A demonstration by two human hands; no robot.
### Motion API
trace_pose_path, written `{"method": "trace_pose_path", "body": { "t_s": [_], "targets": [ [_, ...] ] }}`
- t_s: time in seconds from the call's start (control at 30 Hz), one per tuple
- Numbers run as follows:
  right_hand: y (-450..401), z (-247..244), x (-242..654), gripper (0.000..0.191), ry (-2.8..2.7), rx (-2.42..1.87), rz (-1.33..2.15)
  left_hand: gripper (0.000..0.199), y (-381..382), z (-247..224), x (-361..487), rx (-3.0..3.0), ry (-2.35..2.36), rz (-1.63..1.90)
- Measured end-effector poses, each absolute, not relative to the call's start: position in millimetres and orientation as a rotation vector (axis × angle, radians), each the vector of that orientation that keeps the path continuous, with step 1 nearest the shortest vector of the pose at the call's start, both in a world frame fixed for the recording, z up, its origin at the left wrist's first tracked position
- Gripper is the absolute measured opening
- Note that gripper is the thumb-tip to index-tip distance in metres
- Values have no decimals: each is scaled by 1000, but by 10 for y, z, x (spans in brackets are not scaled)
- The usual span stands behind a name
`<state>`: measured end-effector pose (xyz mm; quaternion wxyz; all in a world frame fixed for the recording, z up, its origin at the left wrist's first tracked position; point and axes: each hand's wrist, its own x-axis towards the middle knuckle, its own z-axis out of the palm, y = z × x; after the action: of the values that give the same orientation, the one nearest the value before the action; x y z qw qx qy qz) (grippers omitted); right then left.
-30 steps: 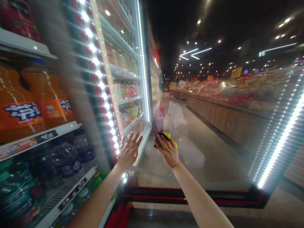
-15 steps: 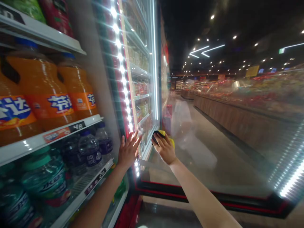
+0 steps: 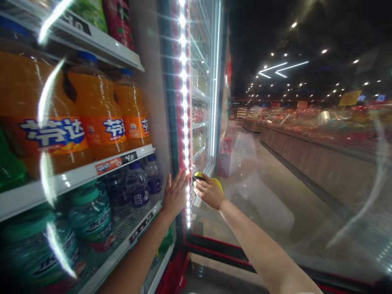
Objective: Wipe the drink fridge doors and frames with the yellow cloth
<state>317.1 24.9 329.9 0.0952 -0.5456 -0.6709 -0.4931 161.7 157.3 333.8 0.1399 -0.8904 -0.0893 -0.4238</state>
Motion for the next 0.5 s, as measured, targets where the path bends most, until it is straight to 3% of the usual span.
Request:
{"method": "trace_pose_path", "body": {
  "t_s": [0.17,0.33,0.5],
  "targets": [
    [409,3480,3083,30,-1847,-1743,-1419,62,1575,3454,1606,-2568,-321,-1253],
    [285,3448,3107,30,-2084,-1564,-1431,62,1553,3493,1520,-2583,-354,-1210],
    [322,4159,3201,27,-1864,-1623,-1550,60,1533,3616,1547,-2560,-401,-1233]
  ]
}}
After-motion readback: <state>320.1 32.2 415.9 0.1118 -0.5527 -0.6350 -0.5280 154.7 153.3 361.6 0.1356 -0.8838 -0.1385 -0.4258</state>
